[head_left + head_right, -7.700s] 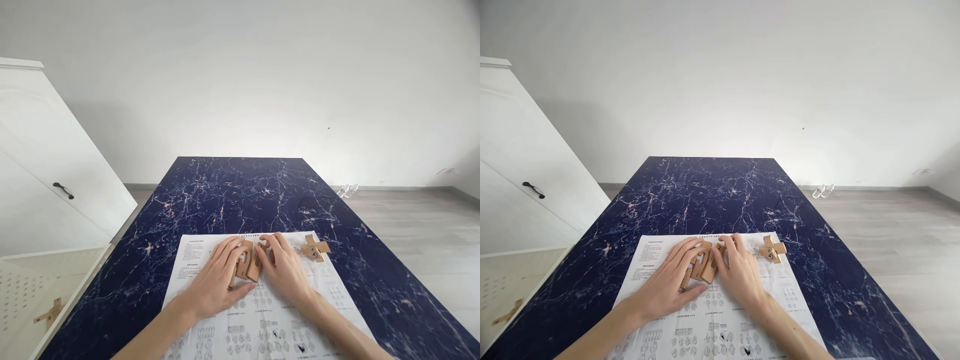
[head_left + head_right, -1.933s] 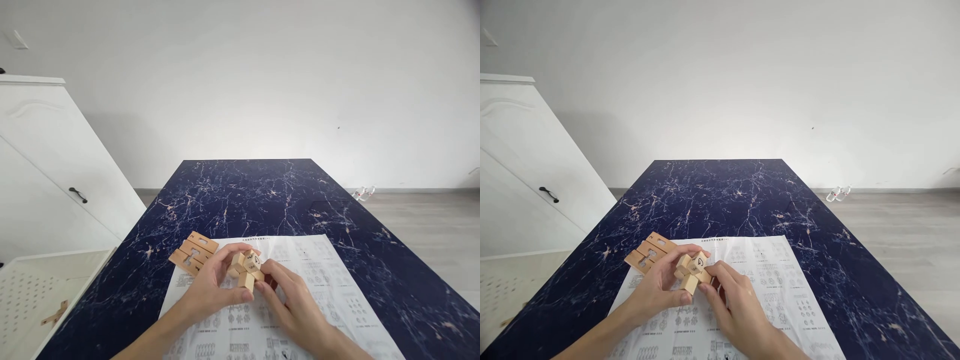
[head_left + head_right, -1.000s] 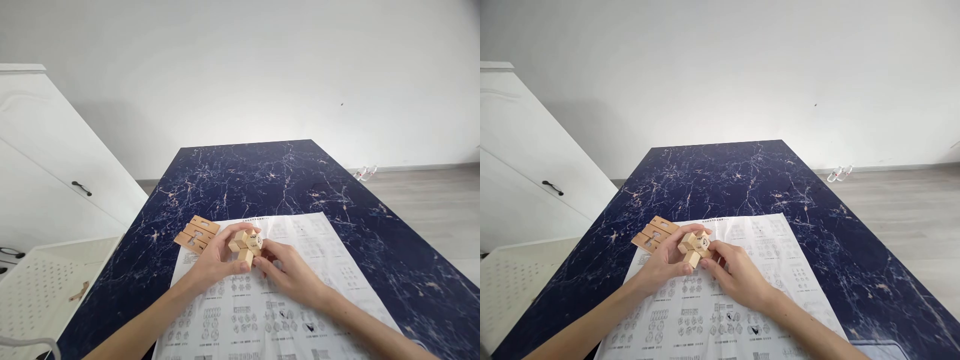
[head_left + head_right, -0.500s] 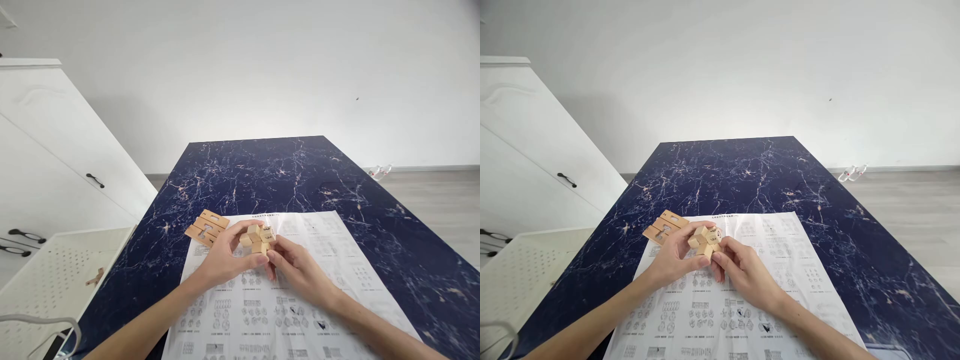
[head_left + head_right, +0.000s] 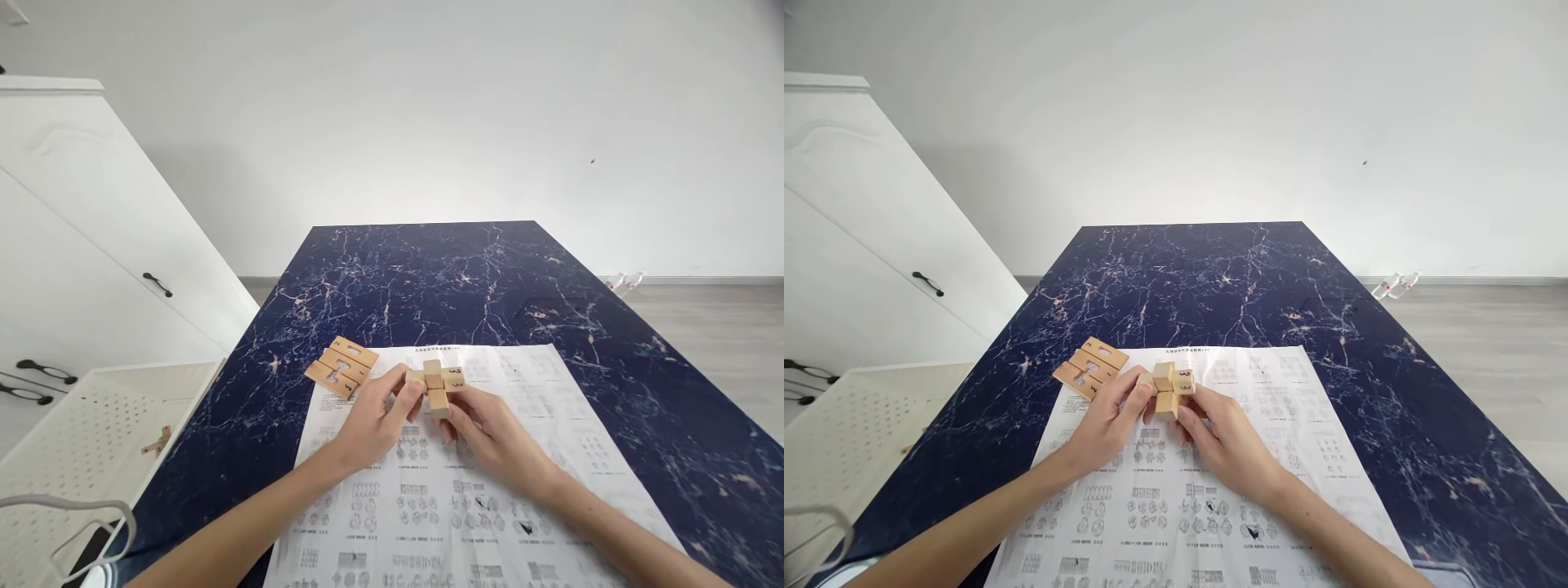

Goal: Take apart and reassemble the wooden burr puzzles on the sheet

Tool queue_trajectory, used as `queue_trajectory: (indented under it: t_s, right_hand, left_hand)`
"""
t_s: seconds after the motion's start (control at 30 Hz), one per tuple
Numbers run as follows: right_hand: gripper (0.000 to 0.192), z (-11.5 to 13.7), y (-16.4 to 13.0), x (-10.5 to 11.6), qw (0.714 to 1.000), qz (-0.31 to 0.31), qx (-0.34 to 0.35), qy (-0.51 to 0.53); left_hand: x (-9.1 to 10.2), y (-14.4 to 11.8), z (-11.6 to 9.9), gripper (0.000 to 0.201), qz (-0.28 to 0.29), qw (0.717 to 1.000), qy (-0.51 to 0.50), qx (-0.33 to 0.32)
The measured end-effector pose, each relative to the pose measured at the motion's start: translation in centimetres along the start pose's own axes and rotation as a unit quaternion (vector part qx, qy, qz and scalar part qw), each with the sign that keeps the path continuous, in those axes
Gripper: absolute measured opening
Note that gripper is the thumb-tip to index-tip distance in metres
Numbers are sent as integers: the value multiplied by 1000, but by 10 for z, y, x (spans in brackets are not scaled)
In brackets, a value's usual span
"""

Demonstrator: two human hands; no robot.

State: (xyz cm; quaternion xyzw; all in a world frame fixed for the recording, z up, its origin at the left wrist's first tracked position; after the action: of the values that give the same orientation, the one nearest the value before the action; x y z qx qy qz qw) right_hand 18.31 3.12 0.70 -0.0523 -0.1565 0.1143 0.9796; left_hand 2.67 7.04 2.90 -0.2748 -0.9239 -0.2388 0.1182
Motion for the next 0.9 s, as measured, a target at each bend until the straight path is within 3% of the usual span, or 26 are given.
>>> queue_trajectory:
  t_s: [0.2, 0.3, 0.33, 0.43, 0.63, 0.8, 0.9]
  right_hand:
    - [32, 0, -2, -2, 1000, 15, -21, 14]
    - [31, -1, -2, -8, 996, 53, -43, 55]
    - [29, -1, -2, -10, 995, 68, -52, 60]
    - [25, 3, -3, -11, 993, 89, -53, 48]
    - [35, 10, -3, 14, 999, -16, 36, 22]
    - [28, 0, 1, 15, 994, -53, 42, -81]
    - [27, -3, 2, 11, 987, -55, 55, -140]
  left_hand:
    - [3, -3, 2, 49, -21, 1000, 12, -7]
    - [-2, -5, 1, 76, 10, 999, -46, -13]
    - [-5, -5, 0, 77, 28, 998, -62, -11]
    - [-8, -4, -7, 61, 43, 997, -65, -27]
    - [2, -4, -13, 64, -29, 990, 98, -98]
    - [-5, -11, -4, 88, 14, 988, 117, -104]
    - [-7, -13, -3, 87, 24, 990, 97, -101]
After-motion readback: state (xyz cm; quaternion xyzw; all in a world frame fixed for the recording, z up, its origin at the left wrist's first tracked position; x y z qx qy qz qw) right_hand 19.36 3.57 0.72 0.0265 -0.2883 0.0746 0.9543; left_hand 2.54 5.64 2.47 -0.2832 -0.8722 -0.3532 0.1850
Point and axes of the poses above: each hand's wrist, its own y-axis towards the middle knuckle, its own x-axis out of the back of the hand, z = x × y, the point moved 6 cm from there along y, towards the middle knuckle, and after that the axes turned 15 degrees about -x, right-handed, at the moved point
